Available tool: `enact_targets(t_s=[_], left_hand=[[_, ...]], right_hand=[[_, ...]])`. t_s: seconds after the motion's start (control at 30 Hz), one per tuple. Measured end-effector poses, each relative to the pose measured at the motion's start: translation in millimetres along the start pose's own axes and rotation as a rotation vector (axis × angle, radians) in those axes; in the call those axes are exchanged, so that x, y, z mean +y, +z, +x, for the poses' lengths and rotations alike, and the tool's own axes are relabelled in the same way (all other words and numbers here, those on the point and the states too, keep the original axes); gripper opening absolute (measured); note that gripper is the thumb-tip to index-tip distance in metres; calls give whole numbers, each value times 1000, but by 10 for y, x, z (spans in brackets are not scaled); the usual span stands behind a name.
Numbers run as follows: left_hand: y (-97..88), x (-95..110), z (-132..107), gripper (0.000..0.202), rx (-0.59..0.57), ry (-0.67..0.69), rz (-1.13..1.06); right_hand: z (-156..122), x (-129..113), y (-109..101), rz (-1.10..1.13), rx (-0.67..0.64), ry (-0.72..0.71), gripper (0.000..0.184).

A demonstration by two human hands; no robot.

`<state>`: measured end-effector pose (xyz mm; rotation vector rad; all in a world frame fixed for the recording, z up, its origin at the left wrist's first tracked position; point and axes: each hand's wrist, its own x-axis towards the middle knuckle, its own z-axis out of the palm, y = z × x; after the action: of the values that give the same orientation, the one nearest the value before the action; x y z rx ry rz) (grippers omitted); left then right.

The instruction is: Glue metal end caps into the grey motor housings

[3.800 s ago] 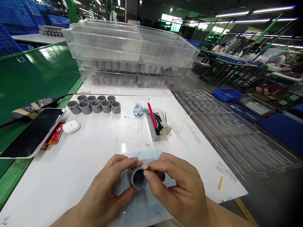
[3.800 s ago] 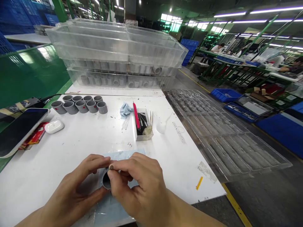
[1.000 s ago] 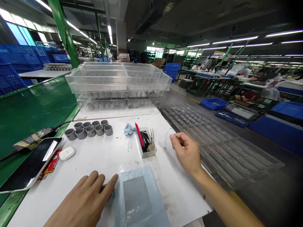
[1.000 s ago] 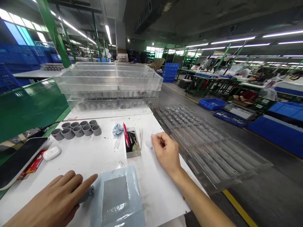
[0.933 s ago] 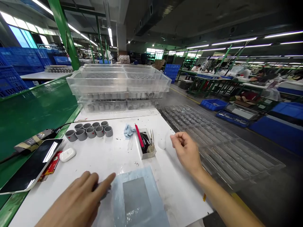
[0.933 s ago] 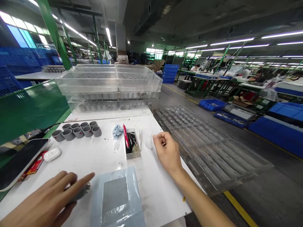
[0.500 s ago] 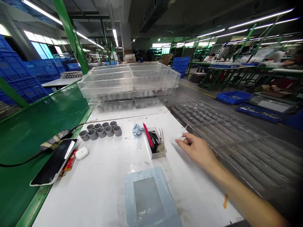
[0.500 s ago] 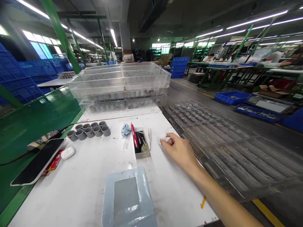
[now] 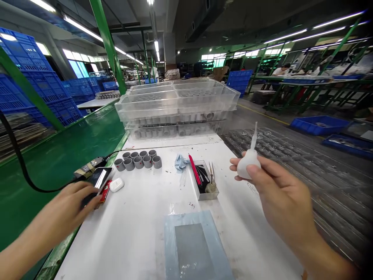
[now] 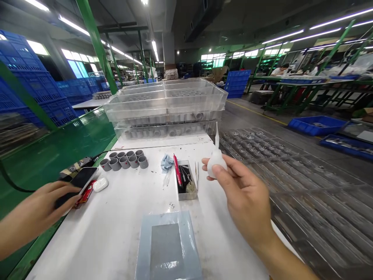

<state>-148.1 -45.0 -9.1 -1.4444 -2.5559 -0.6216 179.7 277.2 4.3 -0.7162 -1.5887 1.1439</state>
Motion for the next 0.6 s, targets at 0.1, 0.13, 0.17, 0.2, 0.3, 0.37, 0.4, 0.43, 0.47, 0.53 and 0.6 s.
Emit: enact_targets(t_s=[0.1,0.13,0.17,0.2,0.3,0.37,0.4,0.43,0.47,0.53,0.6], left_hand=[[375,552,501,31,-80,143,-4],[522,743,660,32,-82,186,-20],[673,927,806,31,-83,226,-41],[822,1098,936,29,-82,256,-64],[1208,1500,1243,20,-52,251,-147],[1353,1653,1387,19,-27,199,-225],[1378,1693,1439,18,-18,169,-274],[1369,1711,1473,17,-8,136,-328],[1328,1708,1487,17,2,98,-388],[1175,1660,1442,20,32,-2,-521],[978,1586,1302,26,49,-136,-679]], right_hand=[[-57,-22,113,82,-18,-6,39],[-81,-18,129,86,-32,-11,38],[-112,-10,133,87,-55,-6,37],[-152,2,127,87,-81,8,35],[-320,31,69,69,-148,79,34],[-454,32,22,46,-166,145,36],[-518,28,0,41,-172,180,38],[-577,24,-20,45,-182,221,39],[-630,23,-38,58,-194,262,39],[-714,39,-64,106,-238,316,37],[-778,81,-64,178,-318,321,32]])
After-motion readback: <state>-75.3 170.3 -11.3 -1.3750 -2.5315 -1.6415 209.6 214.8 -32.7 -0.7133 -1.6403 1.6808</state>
